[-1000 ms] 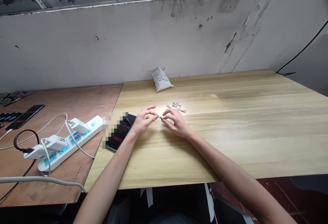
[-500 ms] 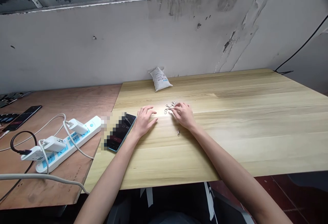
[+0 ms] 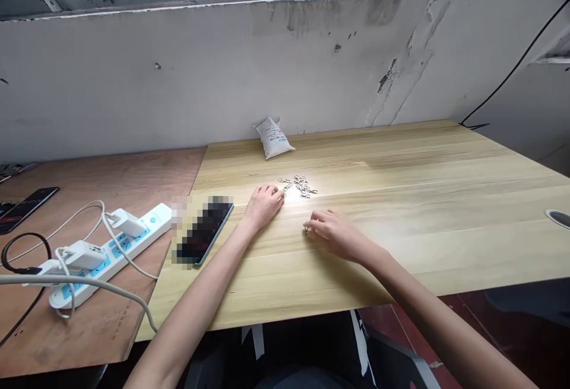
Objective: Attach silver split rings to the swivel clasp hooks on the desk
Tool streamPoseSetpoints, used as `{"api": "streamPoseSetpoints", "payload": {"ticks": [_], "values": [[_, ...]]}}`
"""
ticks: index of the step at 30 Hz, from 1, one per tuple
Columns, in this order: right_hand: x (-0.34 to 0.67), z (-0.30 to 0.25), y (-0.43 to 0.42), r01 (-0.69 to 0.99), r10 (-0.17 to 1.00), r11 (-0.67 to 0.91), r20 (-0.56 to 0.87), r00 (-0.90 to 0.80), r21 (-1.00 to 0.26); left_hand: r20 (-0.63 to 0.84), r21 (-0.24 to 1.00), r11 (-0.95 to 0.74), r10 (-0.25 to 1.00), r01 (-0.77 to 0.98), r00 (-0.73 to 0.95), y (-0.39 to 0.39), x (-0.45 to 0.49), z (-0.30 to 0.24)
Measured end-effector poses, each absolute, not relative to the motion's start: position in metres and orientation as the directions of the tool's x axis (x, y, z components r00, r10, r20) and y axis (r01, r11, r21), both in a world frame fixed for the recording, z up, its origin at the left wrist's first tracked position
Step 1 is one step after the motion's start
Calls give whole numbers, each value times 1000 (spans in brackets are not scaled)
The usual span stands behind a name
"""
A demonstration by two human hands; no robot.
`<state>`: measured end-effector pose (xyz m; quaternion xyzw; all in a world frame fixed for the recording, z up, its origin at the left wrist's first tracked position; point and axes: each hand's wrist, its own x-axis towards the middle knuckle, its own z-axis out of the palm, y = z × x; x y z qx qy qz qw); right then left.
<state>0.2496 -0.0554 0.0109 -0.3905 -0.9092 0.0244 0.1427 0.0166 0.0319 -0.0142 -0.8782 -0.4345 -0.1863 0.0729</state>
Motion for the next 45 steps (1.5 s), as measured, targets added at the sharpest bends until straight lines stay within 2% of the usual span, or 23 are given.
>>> {"api": "streamPoseSetpoints", "payload": {"ticks": [3,7,14,20,23,27,31,36,40,42,45], "values": [[253,0,-74,707,690,704,301,-659,-66,391,39,-641,716,767,578,35,18,-12],[254,-9,-79,747,705,664,349,-618,-20,393,51,-671,695,740,603,32,10,-9],[237,-7,-67,742,686,666,330,-648,71,342,221,-661,741,717,577,14,-22,-7],[215,-8,-43,724,676,688,320,-663,49,312,310,-631,774,711,551,-3,-41,-5],[211,-5,-37,781,733,624,320,-600,37,302,311,-620,783,720,544,-5,-42,-5],[210,3,-38,832,798,551,251,-548,62,275,298,-636,772,712,574,2,-39,-5],[207,6,-39,826,801,561,211,-560,61,277,462,-609,790,645,548,8,-35,-3],[201,0,-32,841,821,541,209,-531,12,275,627,-538,829,564,486,3,-36,-3],[198,-6,-26,853,832,519,251,-494,-43,225,824,-354,921,442,318,-3,-40,-12],[194,-8,-21,852,852,499,272,-448,-157,206,858,-314,935,407,288,-4,-40,-17],[186,-8,-9,783,889,457,252,-382,-422,226,846,-328,935,422,274,-3,-37,-21]]}}
